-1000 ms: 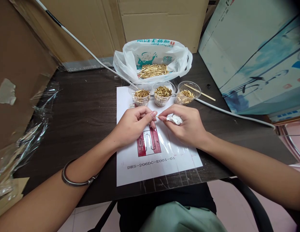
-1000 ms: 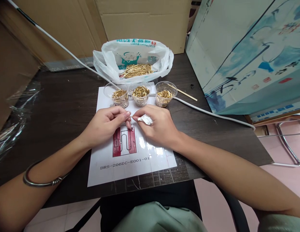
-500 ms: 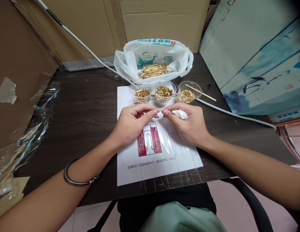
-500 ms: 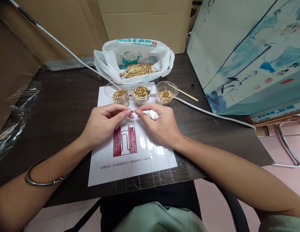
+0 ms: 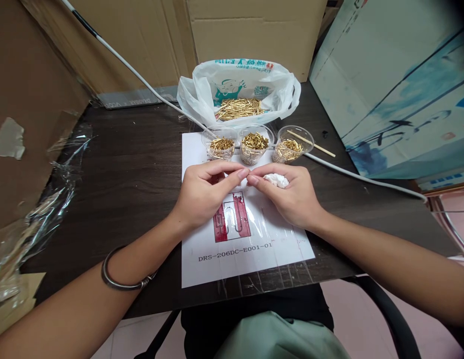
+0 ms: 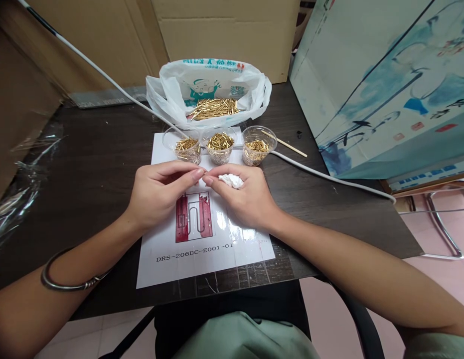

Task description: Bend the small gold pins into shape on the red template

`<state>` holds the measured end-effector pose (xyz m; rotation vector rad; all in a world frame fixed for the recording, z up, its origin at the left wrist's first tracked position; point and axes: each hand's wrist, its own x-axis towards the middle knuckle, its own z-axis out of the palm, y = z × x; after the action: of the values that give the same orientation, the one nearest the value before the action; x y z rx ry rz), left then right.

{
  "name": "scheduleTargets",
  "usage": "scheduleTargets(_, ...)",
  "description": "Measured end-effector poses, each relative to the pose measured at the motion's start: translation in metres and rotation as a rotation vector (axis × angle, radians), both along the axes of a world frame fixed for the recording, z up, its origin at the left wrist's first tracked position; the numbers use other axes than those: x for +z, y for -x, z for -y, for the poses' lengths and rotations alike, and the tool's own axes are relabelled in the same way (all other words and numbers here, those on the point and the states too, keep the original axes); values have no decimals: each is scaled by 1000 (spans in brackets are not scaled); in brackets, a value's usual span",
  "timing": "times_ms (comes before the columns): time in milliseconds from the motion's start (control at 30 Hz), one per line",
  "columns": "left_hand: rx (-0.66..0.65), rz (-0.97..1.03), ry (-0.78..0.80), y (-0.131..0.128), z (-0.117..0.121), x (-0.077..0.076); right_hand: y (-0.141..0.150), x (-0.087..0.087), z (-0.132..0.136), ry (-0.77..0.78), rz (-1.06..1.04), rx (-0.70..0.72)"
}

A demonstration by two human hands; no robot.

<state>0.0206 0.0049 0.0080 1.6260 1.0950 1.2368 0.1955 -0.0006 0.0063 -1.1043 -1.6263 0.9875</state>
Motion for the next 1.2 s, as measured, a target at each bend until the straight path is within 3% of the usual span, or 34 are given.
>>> scheduleTargets(67,-3,49,14,-2,2,0,1,2,1,189,-137,61)
scheduleTargets(200,-10,128,63,-8,8,0,3,6,3,711,-529,313)
scheduleTargets(267,-26,145,83,-10,10,0,3,7,3,818,-646,408)
scheduleTargets(567,-111,268,121,-9,12,0,5,5,8,900,-870,469)
scheduleTargets(933,8,148,54,-11,13,6,6,4,6,932,-910,452)
scheduleTargets(1100,59,65,52,-6,12,3,4,6,5,934,-801,400)
scheduleTargets(1200,99,8,-5,-1,10,1,-1,6,2,847,-637,314)
